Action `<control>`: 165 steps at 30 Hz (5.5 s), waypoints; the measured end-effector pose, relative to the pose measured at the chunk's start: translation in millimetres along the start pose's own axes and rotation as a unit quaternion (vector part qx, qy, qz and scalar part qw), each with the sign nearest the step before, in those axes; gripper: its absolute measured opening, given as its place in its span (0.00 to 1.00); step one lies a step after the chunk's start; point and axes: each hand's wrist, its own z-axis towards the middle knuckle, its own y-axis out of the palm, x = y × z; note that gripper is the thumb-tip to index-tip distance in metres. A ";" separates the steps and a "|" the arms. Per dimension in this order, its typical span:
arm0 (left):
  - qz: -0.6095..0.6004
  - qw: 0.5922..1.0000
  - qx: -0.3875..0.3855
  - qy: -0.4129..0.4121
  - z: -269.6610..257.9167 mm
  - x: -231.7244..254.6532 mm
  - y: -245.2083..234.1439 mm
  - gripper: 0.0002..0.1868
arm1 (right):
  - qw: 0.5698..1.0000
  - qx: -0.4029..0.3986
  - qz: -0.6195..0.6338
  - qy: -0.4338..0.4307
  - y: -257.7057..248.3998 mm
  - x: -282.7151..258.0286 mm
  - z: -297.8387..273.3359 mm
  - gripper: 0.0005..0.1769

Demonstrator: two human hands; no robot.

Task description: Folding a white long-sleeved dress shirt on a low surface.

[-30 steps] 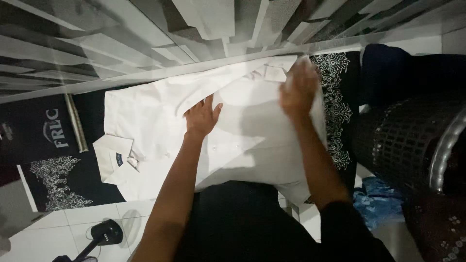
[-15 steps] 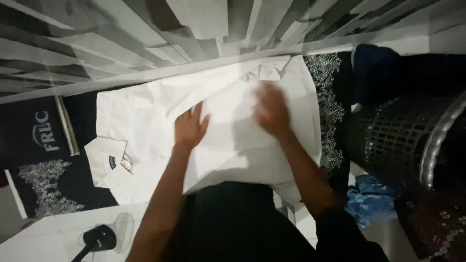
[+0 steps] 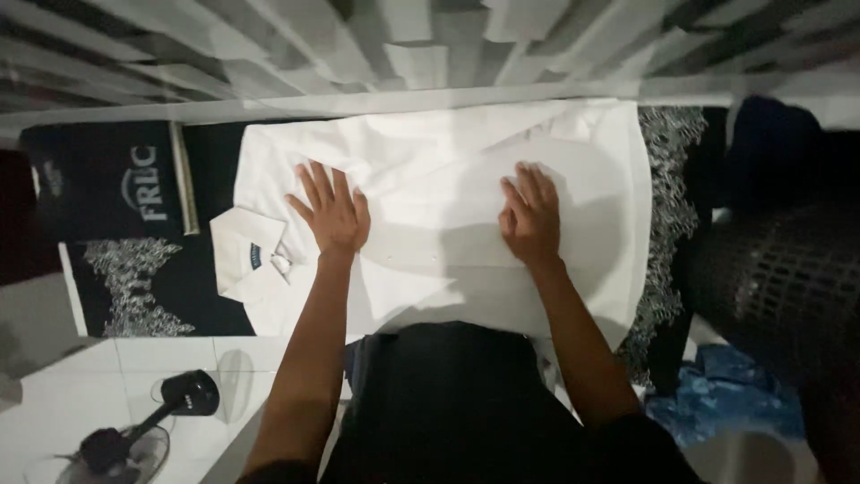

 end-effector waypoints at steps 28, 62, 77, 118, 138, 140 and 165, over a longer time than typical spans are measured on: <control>-0.067 0.993 0.099 -0.007 5.6 -98.1 -32.5 0.46 | 0.995 -0.013 -0.080 0.058 3.8 -11.4 -0.5 0.23; -0.071 0.986 0.150 -0.018 -253.0 -170.4 2.8 0.26 | 0.947 -0.075 -0.256 0.179 -66.7 -13.2 -233.4 0.31; -0.362 0.863 0.242 -0.255 -275.2 -131.1 -2.8 0.45 | 0.868 0.034 0.045 0.494 -131.3 -46.9 -252.2 0.50; -0.497 0.775 0.163 -0.355 -280.5 -124.8 -91.4 0.25 | 0.781 0.003 0.339 0.524 -201.3 -17.6 -249.1 0.23; -0.637 0.724 0.025 -0.266 -302.2 -126.8 70.0 0.23 | 0.989 0.024 -0.032 0.143 -111.2 54.6 -189.6 0.09; -0.626 0.729 -0.017 -0.275 -308.2 -128.8 33.8 0.22 | 0.983 0.019 -0.006 0.184 -117.6 52.0 -184.9 0.10; -0.540 0.814 -0.058 -0.205 -247.7 -110.7 -48.9 0.27 | 0.946 0.036 0.133 0.292 -118.7 55.0 -154.3 0.13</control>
